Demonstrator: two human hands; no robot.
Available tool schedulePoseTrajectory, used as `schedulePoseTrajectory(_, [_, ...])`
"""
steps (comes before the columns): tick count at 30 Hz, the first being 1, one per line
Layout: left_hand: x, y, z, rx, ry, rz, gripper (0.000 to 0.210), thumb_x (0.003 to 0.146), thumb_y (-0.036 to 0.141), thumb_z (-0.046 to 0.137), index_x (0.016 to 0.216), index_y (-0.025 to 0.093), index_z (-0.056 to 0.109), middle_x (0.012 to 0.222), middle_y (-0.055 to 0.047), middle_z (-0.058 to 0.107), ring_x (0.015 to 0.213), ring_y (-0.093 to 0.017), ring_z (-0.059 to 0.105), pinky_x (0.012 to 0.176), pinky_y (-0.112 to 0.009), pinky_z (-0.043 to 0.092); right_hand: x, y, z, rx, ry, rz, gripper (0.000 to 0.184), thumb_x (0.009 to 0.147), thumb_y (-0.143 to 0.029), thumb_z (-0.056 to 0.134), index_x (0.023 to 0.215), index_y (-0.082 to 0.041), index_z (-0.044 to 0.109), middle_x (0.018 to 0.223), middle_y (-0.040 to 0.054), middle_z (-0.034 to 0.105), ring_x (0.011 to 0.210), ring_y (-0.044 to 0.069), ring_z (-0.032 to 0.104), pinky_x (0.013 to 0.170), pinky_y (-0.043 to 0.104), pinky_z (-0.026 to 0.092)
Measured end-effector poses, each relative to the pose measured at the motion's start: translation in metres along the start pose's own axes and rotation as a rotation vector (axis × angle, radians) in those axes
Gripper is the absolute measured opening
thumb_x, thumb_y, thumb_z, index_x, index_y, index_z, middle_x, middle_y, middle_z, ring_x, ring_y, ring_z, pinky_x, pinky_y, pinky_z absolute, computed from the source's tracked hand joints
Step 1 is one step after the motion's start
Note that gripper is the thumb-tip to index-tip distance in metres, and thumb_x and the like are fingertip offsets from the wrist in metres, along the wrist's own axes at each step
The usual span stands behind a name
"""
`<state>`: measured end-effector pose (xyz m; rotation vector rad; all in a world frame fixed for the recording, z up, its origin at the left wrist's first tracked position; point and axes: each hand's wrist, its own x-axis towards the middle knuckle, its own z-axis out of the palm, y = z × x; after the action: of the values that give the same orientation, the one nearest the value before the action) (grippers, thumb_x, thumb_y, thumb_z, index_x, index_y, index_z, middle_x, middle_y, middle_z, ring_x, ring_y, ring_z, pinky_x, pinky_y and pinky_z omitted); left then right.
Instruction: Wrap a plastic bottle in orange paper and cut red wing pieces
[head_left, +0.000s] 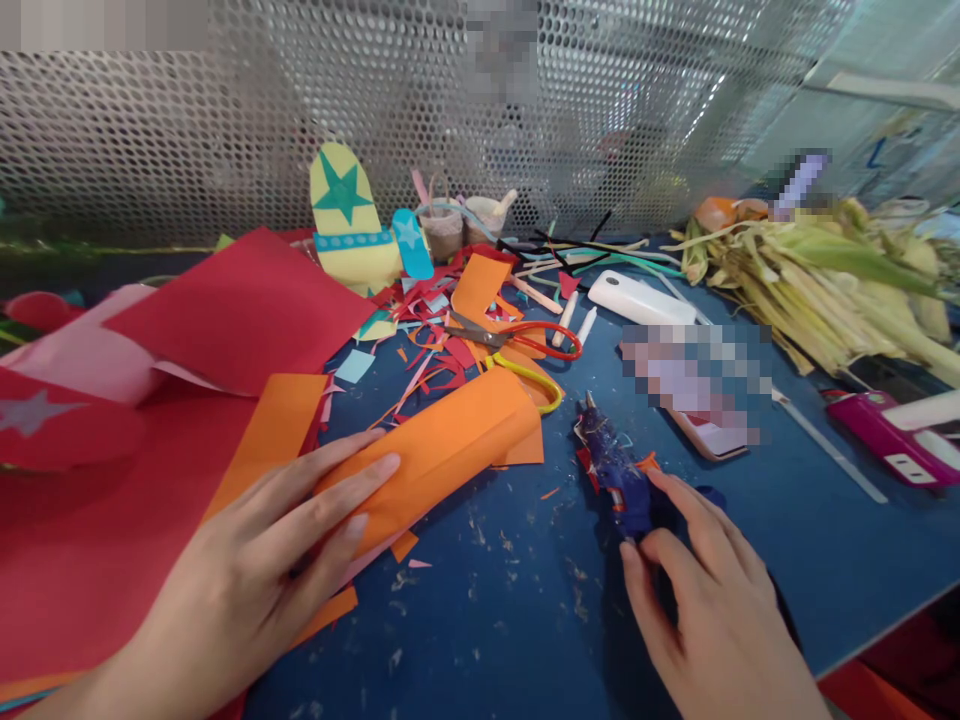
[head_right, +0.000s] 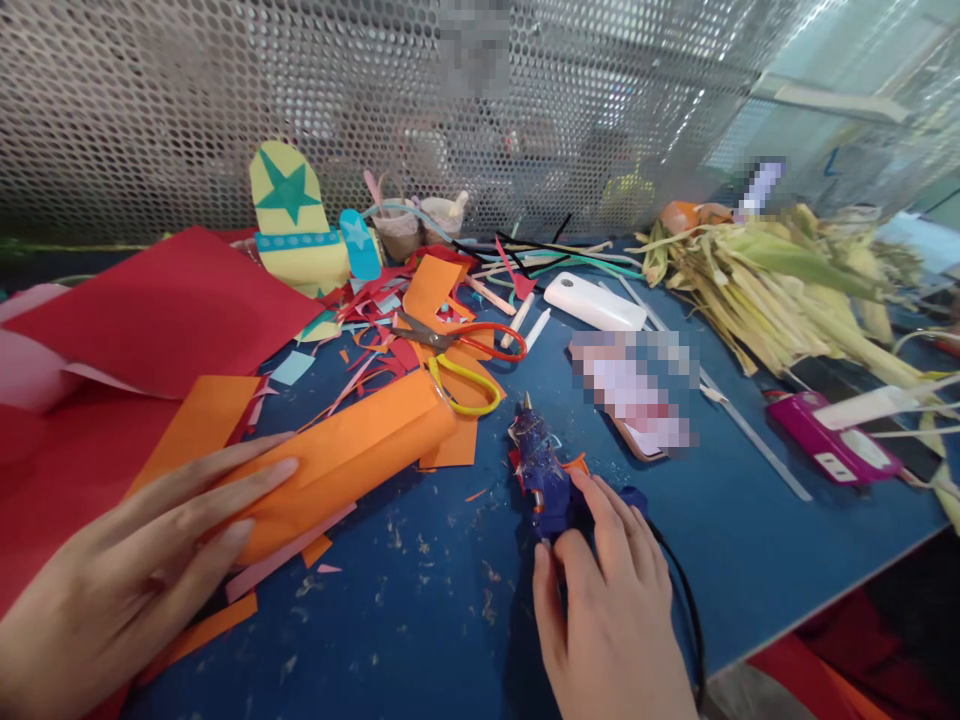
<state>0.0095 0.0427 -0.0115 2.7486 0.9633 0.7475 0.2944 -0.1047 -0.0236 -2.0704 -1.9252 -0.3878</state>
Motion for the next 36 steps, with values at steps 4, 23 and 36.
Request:
schedulePoseTrajectory(4, [-0.001,0.001,0.001,-0.015,0.024,-0.036,0.046,0.097,0.028,0.041,0.139,0.045,0.039,0.137,0.003,0.051,0.113,-0.019,0.06,0.094,-0.031,0.051,0.001,0.0,0.0,-0.005,0.031,0.026,0.028,0.092,-0.027,0.044,0.066,-0.019,0.053,0.127,0.0228,0.053,0.097,0.037,0.06,0.077,0.056,0.05])
schedulePoseTrajectory(23, [0.002,0.0,-0.005,0.064,-0.031,0.074,0.044,0.094,0.017,0.043,0.137,0.031,0.043,0.137,-0.003,0.05,0.114,-0.016,0.059,0.098,-0.025,0.048,0.0,0.002,-0.003,-0.035,-0.006,0.035,0.027,0.09,-0.03,0.044,0.066,-0.021,0.053,0.133,0.0164,0.051,0.105,0.034,0.058,0.08,0.051,0.048])
schedulePoseTrajectory(36, [0.002,-0.002,0.003,-0.005,0.074,0.03,0.036,0.095,0.03,0.045,0.13,0.032,0.054,0.131,-0.003,0.059,0.108,-0.021,0.065,0.091,-0.033,0.055,0.017,0.045,-0.002,-0.02,-0.06,-0.024,0.042,0.087,-0.021,0.039,0.127,-0.011,0.046,0.117,0.0181,0.064,0.103,0.032,0.064,0.08,0.047,0.054])
